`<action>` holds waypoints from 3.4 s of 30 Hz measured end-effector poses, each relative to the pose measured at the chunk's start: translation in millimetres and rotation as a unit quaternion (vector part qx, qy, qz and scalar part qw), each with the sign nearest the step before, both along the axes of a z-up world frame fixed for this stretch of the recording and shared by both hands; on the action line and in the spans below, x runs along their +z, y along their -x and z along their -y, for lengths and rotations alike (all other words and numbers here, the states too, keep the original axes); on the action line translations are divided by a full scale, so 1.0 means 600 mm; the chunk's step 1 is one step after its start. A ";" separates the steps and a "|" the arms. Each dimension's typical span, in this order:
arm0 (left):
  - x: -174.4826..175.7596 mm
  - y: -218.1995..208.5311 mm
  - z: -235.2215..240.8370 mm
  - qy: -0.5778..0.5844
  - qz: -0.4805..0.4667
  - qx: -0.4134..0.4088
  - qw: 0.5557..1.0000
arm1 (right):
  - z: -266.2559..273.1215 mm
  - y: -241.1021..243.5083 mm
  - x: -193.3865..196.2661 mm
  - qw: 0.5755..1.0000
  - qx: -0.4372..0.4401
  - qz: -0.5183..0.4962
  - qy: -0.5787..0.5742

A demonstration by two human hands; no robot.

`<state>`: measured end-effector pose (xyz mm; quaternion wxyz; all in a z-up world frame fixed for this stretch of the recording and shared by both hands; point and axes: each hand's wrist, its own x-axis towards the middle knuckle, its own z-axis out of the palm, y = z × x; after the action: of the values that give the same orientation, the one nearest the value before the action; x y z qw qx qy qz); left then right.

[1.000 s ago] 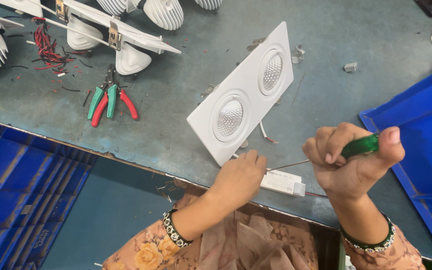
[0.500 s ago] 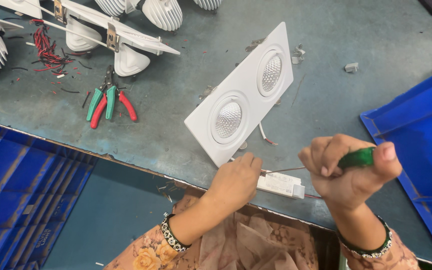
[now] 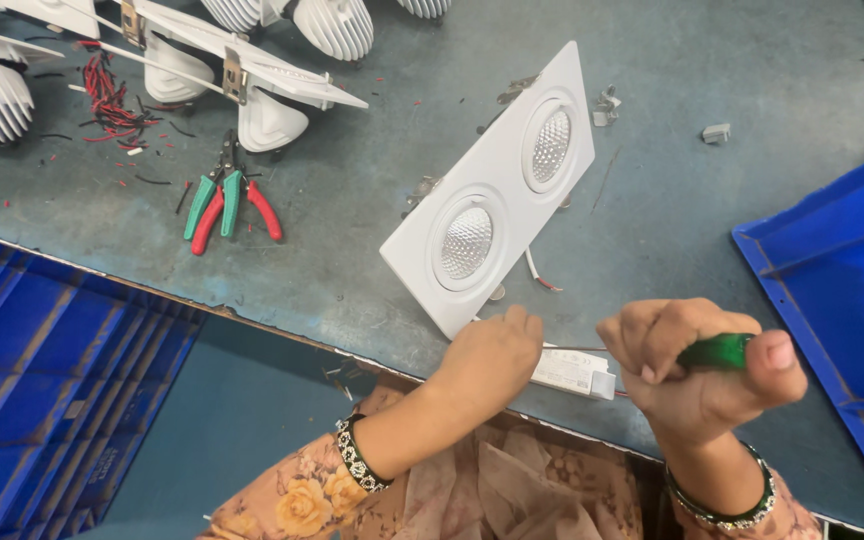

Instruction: The person assembles light fixtures by hand at a workbench. They pick up a white rectangular driver, connect its wires to a dual-lamp fixture housing, and use a screwdriver to secure components, then place the assembled unit into a green plastic bin.

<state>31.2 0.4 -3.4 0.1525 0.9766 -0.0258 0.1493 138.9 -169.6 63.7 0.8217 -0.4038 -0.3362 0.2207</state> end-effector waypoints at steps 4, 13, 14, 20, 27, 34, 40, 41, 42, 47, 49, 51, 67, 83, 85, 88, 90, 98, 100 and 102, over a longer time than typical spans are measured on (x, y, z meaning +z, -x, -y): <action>0.008 0.008 -0.015 0.071 -0.012 0.015 0.997 | 0.004 -0.014 -0.003 0.998 -0.053 -0.035 0.000; 0.023 0.037 -0.018 0.205 0.049 0.022 0.977 | 0.027 -0.042 -0.010 0.995 -0.055 -0.078 -0.007; 0.021 0.033 -0.017 0.200 0.056 0.022 0.978 | 0.030 -0.042 -0.009 0.995 -0.056 -0.079 -0.012; 0.003 0.035 -0.011 0.171 0.082 0.037 0.981 | 0.030 -0.035 -0.003 0.996 -0.049 -0.070 -0.007; -0.001 0.035 -0.010 0.162 0.094 0.035 0.982 | 0.020 -0.033 -0.001 0.996 -0.056 -0.075 0.005; 0.002 0.034 -0.009 0.158 0.078 0.041 0.983 | 0.012 -0.022 0.007 0.996 -0.068 -0.048 0.030; 0.013 0.048 -0.015 0.176 0.173 0.014 0.969 | 0.010 0.004 0.009 0.995 -0.085 -0.019 0.057; 0.013 0.047 -0.019 0.158 0.177 0.005 0.971 | 0.010 0.007 0.009 0.995 -0.082 -0.014 0.053; 0.013 0.046 -0.023 0.140 0.182 -0.005 0.973 | 0.010 0.008 0.010 0.995 -0.081 -0.013 0.051; 0.006 0.042 -0.039 0.092 0.197 -0.062 0.974 | 0.010 0.009 0.015 0.996 -0.079 -0.019 0.043; 0.002 0.040 -0.045 0.075 0.196 -0.083 0.974 | 0.012 0.011 0.015 0.996 -0.077 -0.015 0.046; -0.001 0.040 -0.052 0.085 0.182 -0.090 0.976 | 0.015 0.014 0.014 0.996 -0.070 -0.003 0.053; -0.002 0.029 -0.071 0.057 0.135 -0.161 0.976 | 0.073 -0.011 -0.032 0.991 -0.094 -0.034 0.093; 0.016 0.027 -0.065 -0.001 0.089 -0.147 0.985 | 0.076 -0.001 -0.022 0.992 -0.079 -0.044 0.084; 0.017 0.026 -0.063 -0.006 0.078 -0.144 0.986 | 0.075 -0.001 -0.020 0.992 -0.076 -0.044 0.087; 0.022 0.026 -0.059 -0.036 0.057 -0.149 0.987 | 0.067 0.002 -0.016 0.991 -0.079 -0.049 0.094; 0.026 0.020 -0.054 -0.028 0.051 -0.148 0.987 | 0.063 0.006 -0.010 0.991 -0.084 -0.056 0.087; 0.048 0.030 -0.076 -0.011 0.094 -0.141 0.985 | 0.039 0.016 0.009 0.982 -0.116 -0.030 0.147; 0.047 0.035 -0.078 -0.055 0.090 -0.135 0.985 | 0.036 0.014 0.010 0.984 -0.108 -0.031 0.141; 0.042 0.035 -0.079 -0.067 0.069 -0.148 0.984 | 0.034 0.012 0.012 0.985 -0.101 -0.030 0.136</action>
<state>10.1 47.6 21.8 0.1052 0.9573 -0.1908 0.1900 131.7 -190.1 70.9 0.7867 -0.5373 -0.2358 0.1917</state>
